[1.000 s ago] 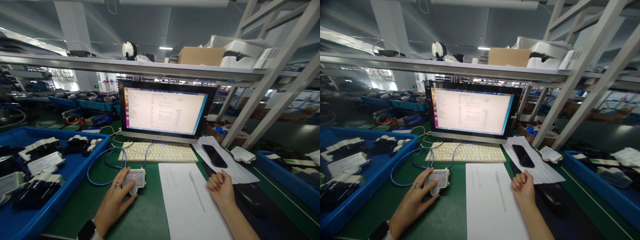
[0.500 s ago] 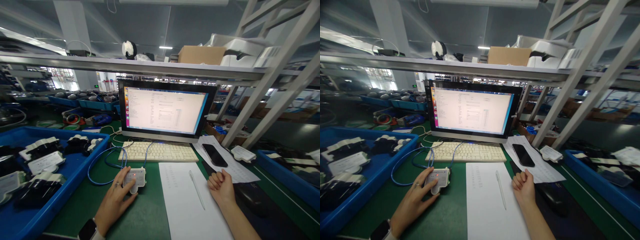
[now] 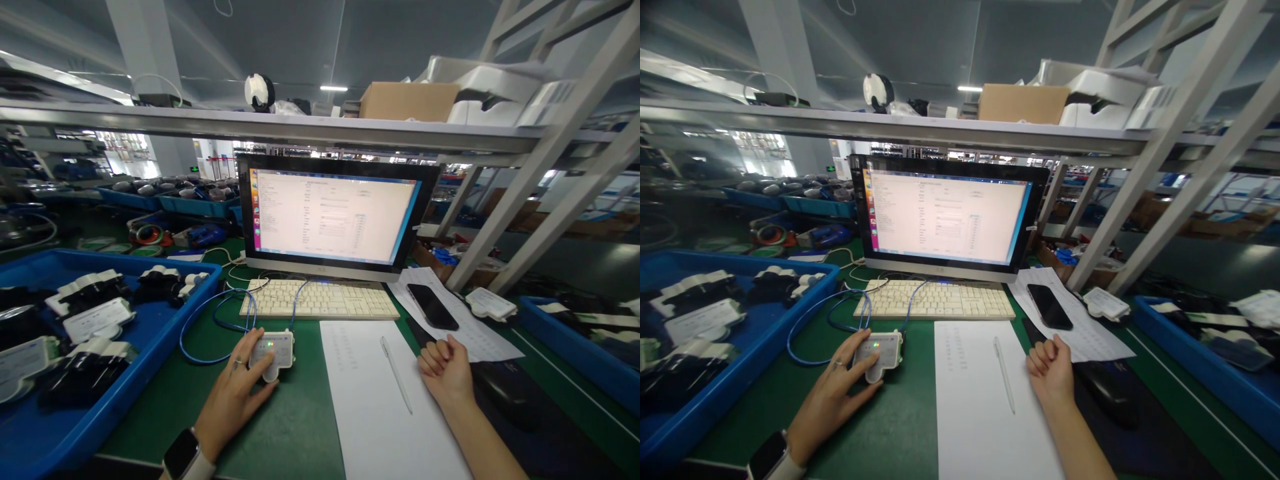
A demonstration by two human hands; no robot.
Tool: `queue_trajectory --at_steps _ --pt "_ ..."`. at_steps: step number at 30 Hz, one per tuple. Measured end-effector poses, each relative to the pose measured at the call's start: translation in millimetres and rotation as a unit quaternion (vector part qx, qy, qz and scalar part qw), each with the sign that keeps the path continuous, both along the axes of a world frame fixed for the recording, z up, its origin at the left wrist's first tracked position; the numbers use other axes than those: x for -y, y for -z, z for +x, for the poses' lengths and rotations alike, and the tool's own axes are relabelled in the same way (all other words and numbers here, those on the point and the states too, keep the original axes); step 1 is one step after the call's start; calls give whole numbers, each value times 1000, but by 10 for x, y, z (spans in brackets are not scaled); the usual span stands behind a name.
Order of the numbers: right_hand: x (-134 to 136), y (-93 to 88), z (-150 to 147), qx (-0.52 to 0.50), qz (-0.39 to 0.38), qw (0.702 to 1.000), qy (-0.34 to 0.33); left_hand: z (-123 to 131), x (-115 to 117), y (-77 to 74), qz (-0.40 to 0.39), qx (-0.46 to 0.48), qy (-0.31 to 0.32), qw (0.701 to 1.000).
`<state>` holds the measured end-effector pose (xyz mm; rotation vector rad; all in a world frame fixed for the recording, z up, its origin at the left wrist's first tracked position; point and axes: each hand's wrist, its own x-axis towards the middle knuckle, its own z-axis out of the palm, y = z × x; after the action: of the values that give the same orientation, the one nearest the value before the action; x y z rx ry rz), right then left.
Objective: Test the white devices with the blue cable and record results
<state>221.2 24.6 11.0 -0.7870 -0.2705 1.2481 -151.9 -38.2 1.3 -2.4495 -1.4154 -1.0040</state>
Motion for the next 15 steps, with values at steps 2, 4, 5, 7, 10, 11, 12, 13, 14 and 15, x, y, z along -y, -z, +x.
queue_trajectory --at_steps 2,4,5,7,10,11,12,13,14,15 --pt "-4 11 5 1 2 1000 0 5 6 -5 -1 6 1 1000" --pt "-6 24 13 7 7 1000 -1 12 7 -8 -2 6 0 1000" --pt "-7 31 18 12 11 1000 -3 15 7 -8 -3 4 -1 1000" --pt "-7 39 25 23 23 999 -11 20 7 -12 -5 -3 -5 1000" --pt "-1 28 22 24 24 999 -19 24 18 -35 -4 -13 -10 1000" --pt "2 18 17 16 18 1000 -16 26 26 -49 -3 -17 -15 1000" --pt "6 6 10 8 11 1000 -13 28 36 -66 1 -20 -23 1000" --pt "10 -6 3 -1 5 1000 -9 31 48 -84 7 -21 -34 999" --pt "14 -16 -4 -9 1 1000 -6 35 60 -102 14 -23 -43 999" --pt "17 -23 -9 -14 -2 1000 -5 39 71 -119 22 -25 -51 998"
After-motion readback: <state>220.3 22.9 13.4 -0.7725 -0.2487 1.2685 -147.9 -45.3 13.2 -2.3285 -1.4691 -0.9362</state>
